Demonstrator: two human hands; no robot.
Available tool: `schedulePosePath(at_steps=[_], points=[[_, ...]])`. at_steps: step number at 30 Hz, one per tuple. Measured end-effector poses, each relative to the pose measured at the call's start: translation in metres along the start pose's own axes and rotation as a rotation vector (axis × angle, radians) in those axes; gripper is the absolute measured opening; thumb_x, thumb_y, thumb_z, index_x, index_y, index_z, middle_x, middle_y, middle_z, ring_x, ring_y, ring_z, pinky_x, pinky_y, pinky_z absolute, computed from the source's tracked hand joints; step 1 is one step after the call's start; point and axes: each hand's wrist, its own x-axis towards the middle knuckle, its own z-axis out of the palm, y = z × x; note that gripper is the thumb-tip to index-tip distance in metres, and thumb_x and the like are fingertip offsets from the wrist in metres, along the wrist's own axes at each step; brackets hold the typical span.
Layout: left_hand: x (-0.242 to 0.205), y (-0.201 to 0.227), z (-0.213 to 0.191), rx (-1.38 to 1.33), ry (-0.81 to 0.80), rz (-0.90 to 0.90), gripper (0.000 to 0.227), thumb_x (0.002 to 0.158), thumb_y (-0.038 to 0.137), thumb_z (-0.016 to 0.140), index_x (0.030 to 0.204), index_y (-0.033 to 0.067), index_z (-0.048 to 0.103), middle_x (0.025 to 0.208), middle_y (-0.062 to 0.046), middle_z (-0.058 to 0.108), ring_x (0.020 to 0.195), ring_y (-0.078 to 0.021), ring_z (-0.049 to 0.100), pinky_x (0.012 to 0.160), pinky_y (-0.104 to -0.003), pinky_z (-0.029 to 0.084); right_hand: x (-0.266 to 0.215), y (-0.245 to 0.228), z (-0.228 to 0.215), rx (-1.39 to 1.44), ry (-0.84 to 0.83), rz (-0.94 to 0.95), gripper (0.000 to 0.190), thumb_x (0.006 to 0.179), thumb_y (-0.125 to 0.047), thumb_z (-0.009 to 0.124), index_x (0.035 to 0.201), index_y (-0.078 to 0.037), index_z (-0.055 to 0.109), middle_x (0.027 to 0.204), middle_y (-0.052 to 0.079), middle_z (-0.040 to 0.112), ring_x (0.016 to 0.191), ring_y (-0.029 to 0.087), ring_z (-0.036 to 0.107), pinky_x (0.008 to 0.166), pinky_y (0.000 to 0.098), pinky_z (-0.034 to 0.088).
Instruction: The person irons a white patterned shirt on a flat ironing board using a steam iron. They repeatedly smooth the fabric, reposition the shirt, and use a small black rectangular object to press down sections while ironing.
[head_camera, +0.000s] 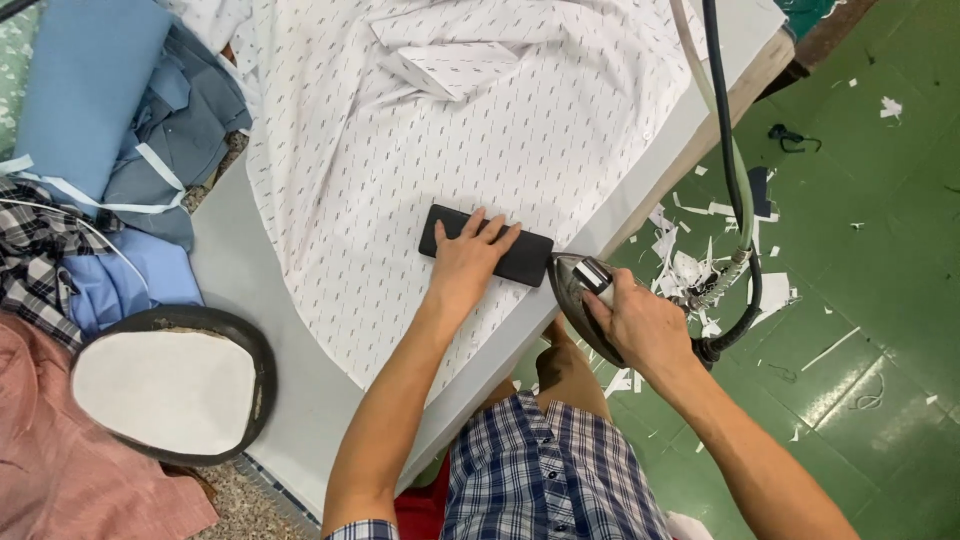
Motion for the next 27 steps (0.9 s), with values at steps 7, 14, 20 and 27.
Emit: schedulePosePath(at_steps=[7, 14, 20, 27], points=[[-0.01, -0.017, 0.004, -0.005, 0.046, 0.007, 0.089, 0.084, -0.008, 0.073, 0.156, 0.0318, 0.041, 0.162, -0.003, 0.042, 0.154, -0.0289, 0.028, 0.114, -0.077, 0.017, -0.025, -0.006, -0.015, -0.046, -0.082, 0.028, 0.058, 0.099, -0.063, 0.041, 0.123, -0.011, 0.054, 0.09, 0.019, 0.076, 0.091, 0.04, 0.077, 0.081, 0.053, 0.058], [-0.079, -0.085, -0.002, -0.089, 0.061, -0.189, 0.088, 0.084, -0.008, 0.073, 0.157, 0.0308, 0.041, 0.162, -0.004, 0.043, 0.154, -0.0287, 0.028, 0.115, -0.075, 0.019, -0.042, -0.051, 0.015, -0.163, -0.068, -0.237, 0.054, 0.1, -0.063, 0.041, 0.122, -0.015, 0.053, 0.096, 0.015, 0.074, 0.084, 0.035, 0.078, 0.075, 0.0463, 0.061], [-0.11, -0.101, 0.008, -0.128, 0.071, -0.25, 0.085, 0.084, -0.004, 0.075, 0.155, 0.0307, 0.044, 0.161, -0.004, 0.043, 0.154, -0.0285, 0.028, 0.116, -0.074, 0.019, -0.04, -0.056, 0.042, -0.22, -0.027, -0.327, 0.052, 0.099, -0.063, 0.043, 0.118, -0.015, 0.05, 0.085, 0.013, 0.07, 0.075, 0.036, 0.077, 0.067, 0.0461, 0.061], [-0.107, -0.082, 0.014, -0.098, 0.07, -0.25, 0.088, 0.085, -0.004, 0.074, 0.158, 0.0314, 0.039, 0.163, -0.004, 0.041, 0.154, -0.0298, 0.027, 0.115, -0.076, 0.018, -0.04, -0.041, 0.052, -0.285, 0.052, -0.388, 0.047, 0.099, -0.062, 0.042, 0.112, -0.017, 0.049, 0.077, 0.008, 0.068, 0.067, 0.031, 0.077, 0.063, 0.0421, 0.061]])
